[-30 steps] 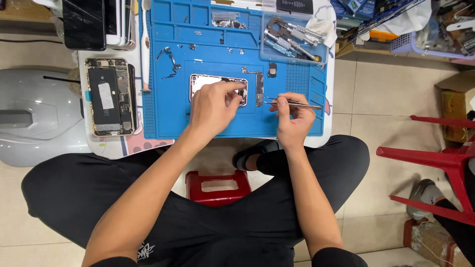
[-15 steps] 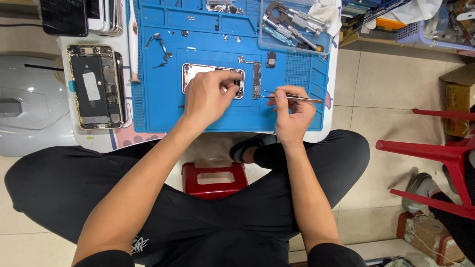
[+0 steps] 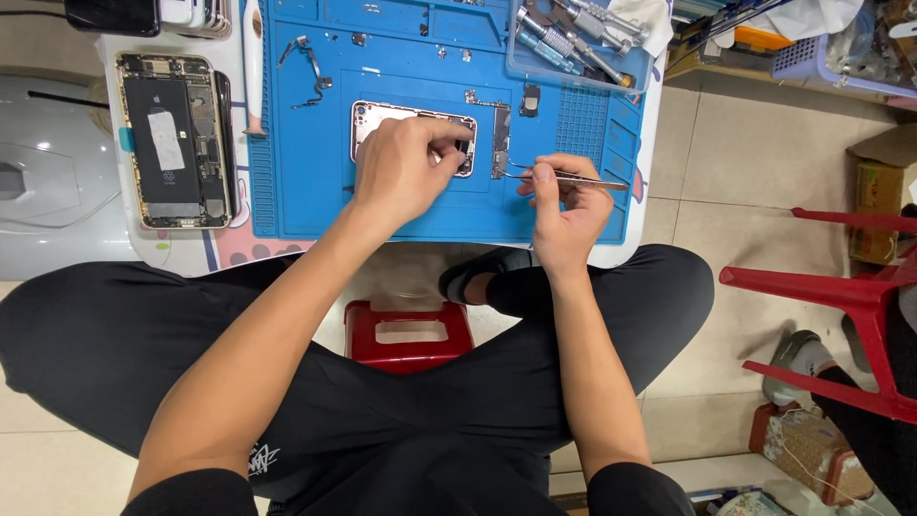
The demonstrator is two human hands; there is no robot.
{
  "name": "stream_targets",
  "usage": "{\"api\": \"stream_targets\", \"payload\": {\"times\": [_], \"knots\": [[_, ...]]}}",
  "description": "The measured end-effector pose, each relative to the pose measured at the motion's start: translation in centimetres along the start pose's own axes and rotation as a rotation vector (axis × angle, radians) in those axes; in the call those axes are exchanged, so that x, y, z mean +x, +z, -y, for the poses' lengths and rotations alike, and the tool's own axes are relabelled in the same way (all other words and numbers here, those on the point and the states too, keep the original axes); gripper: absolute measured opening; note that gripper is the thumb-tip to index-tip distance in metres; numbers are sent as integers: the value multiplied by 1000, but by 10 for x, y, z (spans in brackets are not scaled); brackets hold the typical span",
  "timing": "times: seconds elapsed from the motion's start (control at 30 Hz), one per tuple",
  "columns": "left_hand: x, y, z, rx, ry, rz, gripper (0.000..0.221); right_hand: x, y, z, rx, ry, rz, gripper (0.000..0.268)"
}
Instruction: The person disassembles a smartphone on a blue work mat, using a screwdriver to remove screws and tweezers to handle small components. They carefully detach parts from the phone's frame and place them on the mat.
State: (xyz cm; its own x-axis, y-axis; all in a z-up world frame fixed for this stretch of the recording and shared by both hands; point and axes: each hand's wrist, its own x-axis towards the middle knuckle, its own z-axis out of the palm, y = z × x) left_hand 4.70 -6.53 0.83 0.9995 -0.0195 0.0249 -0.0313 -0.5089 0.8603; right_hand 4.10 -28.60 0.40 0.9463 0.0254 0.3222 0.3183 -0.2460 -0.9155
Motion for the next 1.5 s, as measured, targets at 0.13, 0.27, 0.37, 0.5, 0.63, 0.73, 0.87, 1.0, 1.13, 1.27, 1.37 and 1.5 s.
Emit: {"api": "stream_targets", "payload": {"times": [0.13, 0.27, 0.37, 0.5, 0.63, 0.73, 0.87, 1.0, 1.13, 1.27, 1.37, 1.5], "knots": [[0, 1, 2, 12, 19, -5, 29, -1, 2, 2, -4, 10, -4, 18], [1, 2, 8, 70, 70, -38, 28, -2, 4, 0, -7, 16, 7, 16], [1, 4, 8, 93, 76, -35, 27, -2, 5, 3, -11, 23, 27, 16], [0, 3, 4, 116, 75, -53, 26, -4, 8, -3, -64, 31, 56, 17], [0, 2, 5, 112, 74, -47, 26, -5, 18, -6, -132, -16, 103, 17], [0, 2, 5, 132, 66, -43, 26, -4, 26, -4, -205, -53, 129, 16], [-2, 4, 4, 126, 58, -42, 25, -3, 26, 1, -262, -109, 157, 19], [0, 2, 6, 131, 57, -40, 24, -2, 29, -2, -286, -111, 163, 18], [-1, 2, 5, 139, 27, -25, 23, -2, 29, 1, -297, -96, 158, 17], [0, 1, 7, 130, 34, -30, 24, 0, 30, 1, -316, -89, 183, 16], [0, 1, 4, 124, 40, -29, 24, 0, 28, 2, -316, -82, 187, 15], [2, 0, 2, 146, 54, -30, 22, 5, 29, 7, -350, -108, 198, 13]]}}
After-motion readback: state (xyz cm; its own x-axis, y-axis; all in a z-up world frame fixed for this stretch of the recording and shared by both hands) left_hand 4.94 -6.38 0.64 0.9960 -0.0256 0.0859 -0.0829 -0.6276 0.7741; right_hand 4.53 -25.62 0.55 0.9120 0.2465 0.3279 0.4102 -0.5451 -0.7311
